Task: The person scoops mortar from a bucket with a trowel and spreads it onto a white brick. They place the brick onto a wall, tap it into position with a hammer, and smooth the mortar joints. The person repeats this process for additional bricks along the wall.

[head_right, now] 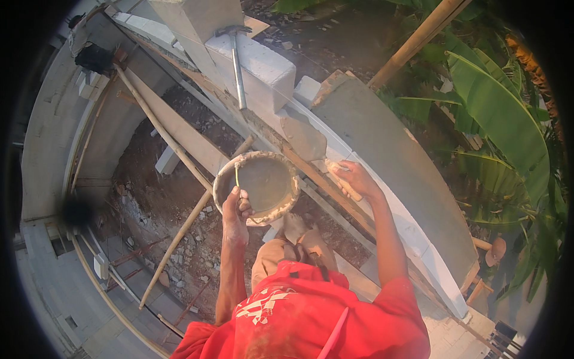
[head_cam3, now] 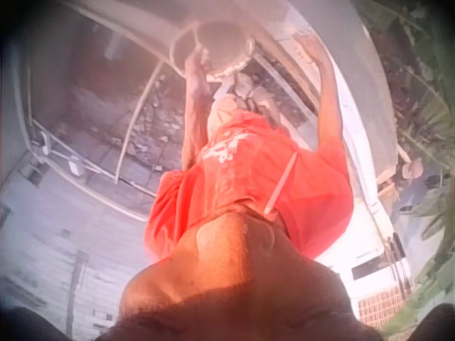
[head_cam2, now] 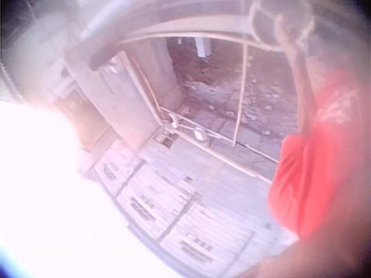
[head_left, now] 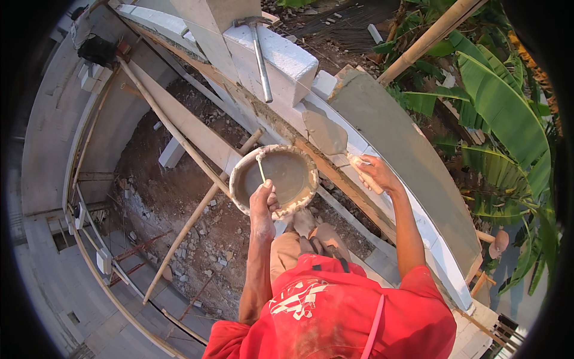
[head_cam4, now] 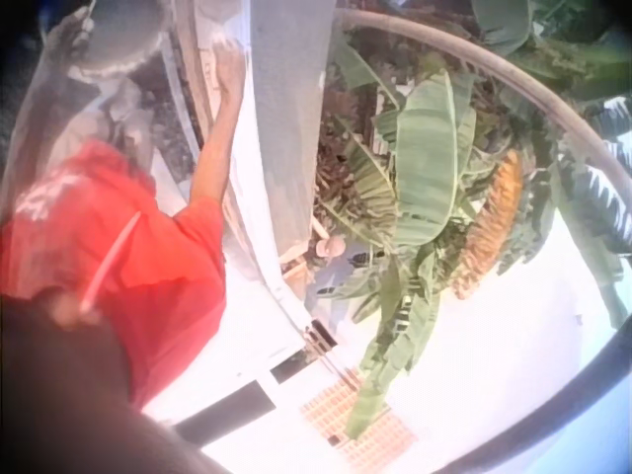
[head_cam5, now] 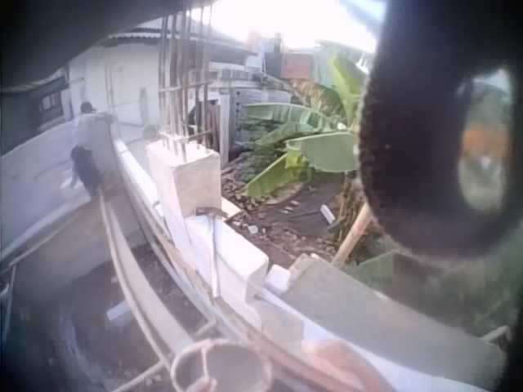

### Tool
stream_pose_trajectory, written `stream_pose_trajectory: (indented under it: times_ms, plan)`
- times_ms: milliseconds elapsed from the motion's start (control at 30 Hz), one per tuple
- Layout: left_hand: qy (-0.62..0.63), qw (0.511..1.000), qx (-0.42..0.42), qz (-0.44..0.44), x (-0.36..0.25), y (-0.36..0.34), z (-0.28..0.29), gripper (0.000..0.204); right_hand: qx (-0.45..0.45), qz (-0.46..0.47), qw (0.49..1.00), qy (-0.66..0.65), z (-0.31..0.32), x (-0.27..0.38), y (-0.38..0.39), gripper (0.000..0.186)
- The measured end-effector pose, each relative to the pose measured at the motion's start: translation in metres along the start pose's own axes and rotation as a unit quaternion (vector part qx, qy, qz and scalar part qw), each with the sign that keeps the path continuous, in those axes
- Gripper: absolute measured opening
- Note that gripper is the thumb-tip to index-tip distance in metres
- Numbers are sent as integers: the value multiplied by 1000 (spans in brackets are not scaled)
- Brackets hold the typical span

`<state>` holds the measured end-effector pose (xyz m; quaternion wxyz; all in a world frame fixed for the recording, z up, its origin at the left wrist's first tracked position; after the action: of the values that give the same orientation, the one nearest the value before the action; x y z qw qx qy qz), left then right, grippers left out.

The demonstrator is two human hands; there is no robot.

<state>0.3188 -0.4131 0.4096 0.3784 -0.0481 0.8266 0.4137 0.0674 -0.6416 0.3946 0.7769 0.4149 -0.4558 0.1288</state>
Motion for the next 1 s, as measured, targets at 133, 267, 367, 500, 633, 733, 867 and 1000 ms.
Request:
stream_pose_trajectory:
  times_ms: [133,267,367,500,633,733,867,1000]
  plan:
    - [9,1000,-14,9,-3,-6,4,39,-211,180,859,430,-8,14,-44,43]
    - [-12,1000,-3,22,-3,-4,8,43,-219,59,888,399,-4,-12,-36,41]
    - [-17,999,-7,28,3,0,12,43,-246,24,885,395,-4,-41,8,43]
    - [-8,999,-10,45,11,0,9,39,-264,1,875,407,-1,-80,54,43]
    - [-16,998,-16,65,18,8,8,39,-308,28,867,392,-3,-109,92,45]
    - [-46,997,-4,65,23,14,3,45,-302,8,871,387,-1,-124,103,45]
    - [-68,996,6,61,33,20,-7,48,-297,4,872,388,-3,-125,113,45]
    - [-75,995,22,69,41,29,-16,48,-236,52,890,386,-17,-103,136,46]
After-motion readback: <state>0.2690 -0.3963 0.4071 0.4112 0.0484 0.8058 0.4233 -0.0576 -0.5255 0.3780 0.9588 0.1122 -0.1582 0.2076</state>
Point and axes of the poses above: each hand's wrist, its own y-axis away from the middle knuckle, its own z-axis out of the back of the hand, x = y × z, the point moved 3 cm from there along -y, towards the middle knuckle, and after that the axes turned 8 degrees about z, right-handed, at the moved point
